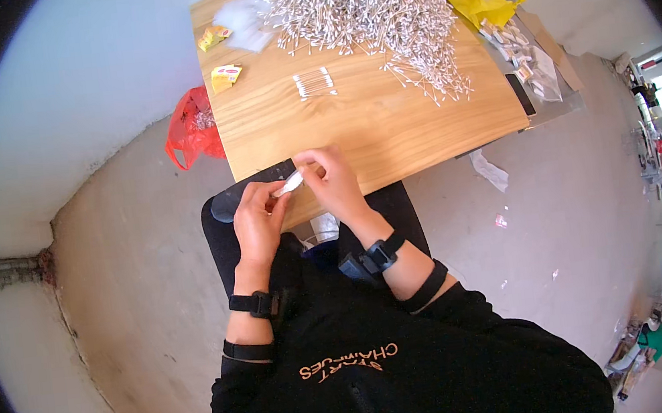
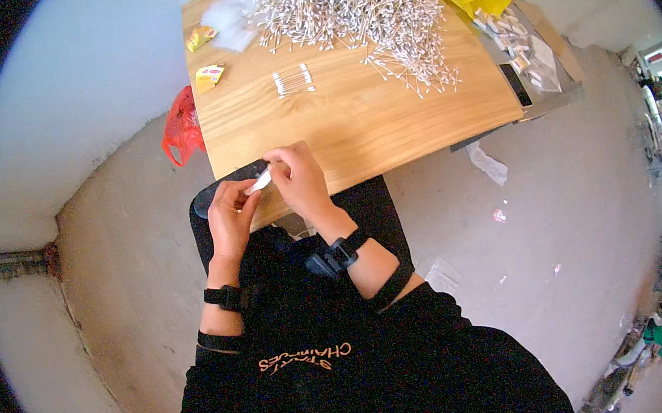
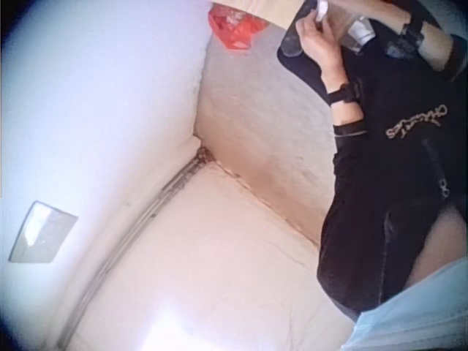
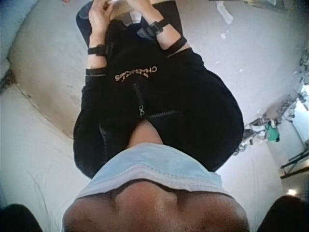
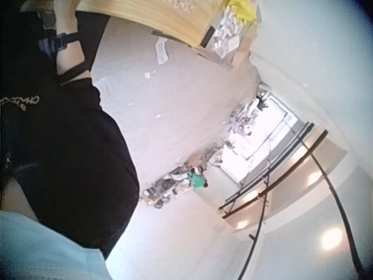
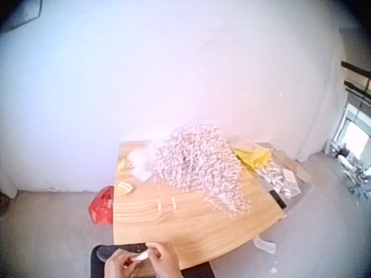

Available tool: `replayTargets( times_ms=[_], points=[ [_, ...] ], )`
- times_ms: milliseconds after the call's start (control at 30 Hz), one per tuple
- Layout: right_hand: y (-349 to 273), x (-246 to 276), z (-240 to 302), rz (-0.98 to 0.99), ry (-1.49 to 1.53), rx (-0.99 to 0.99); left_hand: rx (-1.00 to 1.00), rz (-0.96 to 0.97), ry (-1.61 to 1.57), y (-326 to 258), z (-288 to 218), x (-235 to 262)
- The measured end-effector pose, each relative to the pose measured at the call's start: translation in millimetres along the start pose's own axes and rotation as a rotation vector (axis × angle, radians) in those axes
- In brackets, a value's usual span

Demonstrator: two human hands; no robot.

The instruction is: Arranging and packaging cotton swabs into a small plastic case.

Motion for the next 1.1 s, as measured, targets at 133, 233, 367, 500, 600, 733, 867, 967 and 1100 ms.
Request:
replayTargets(
  times_ms=[133,233,367,500,600,733,867,967,1100],
  points=[
    [-19.1,5.4,36.7,0.047,-0.383,0.374,-0.167,-0.027,0.047,8.3,-20.6,-3.8],
    [-17.2,-8.1,18.4,0.054,-0.424,0.363,-0.106,-0.021,0.081,-1.1,-8.5,-3.5],
    [-24.3,-10.0,27.8,0.098,-0.458,0.352,-0.15,-0.004,0.174,-8.2,-11.4,1.4],
    [-29.6,13.1,23.0,0.109,-0.486,0.298,-0.136,0.101,0.154,-8.7,-7.4,-14.8],
    [-31.4,50.1,10.6,0.038,-0.405,0.255,-0.097,0.21,0.073,-22.6,24.3,-34.7],
    [-21.8,152.4,-24.5,0.173,-0.249,-0.198,0.109,0.162,-0.223,-26.0,59.4,-34.9],
    [-7.8,346.6,-41.3,-0.637,0.471,-0.099,0.108,0.209,-0.181,-21.9,50.0,-38.4],
    [-40.7,400.9,-26.7,-1.003,0.565,0.001,0.005,0.214,-0.066,-24.1,55.8,-34.6],
    [-59.6,368.0,-86.2,-0.56,0.07,-0.275,0.183,0.202,-0.264,-34.1,82.0,-30.0]
  ],
)
Point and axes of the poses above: each hand's wrist, its own y-axis towards the middle knuckle, its own x-axis out of the back of the hand, z = x × y, the point moved 8 cm from there along y, towards the middle knuckle, and after that the axes turned 9 degrees about -x, right-handed, at the moved point
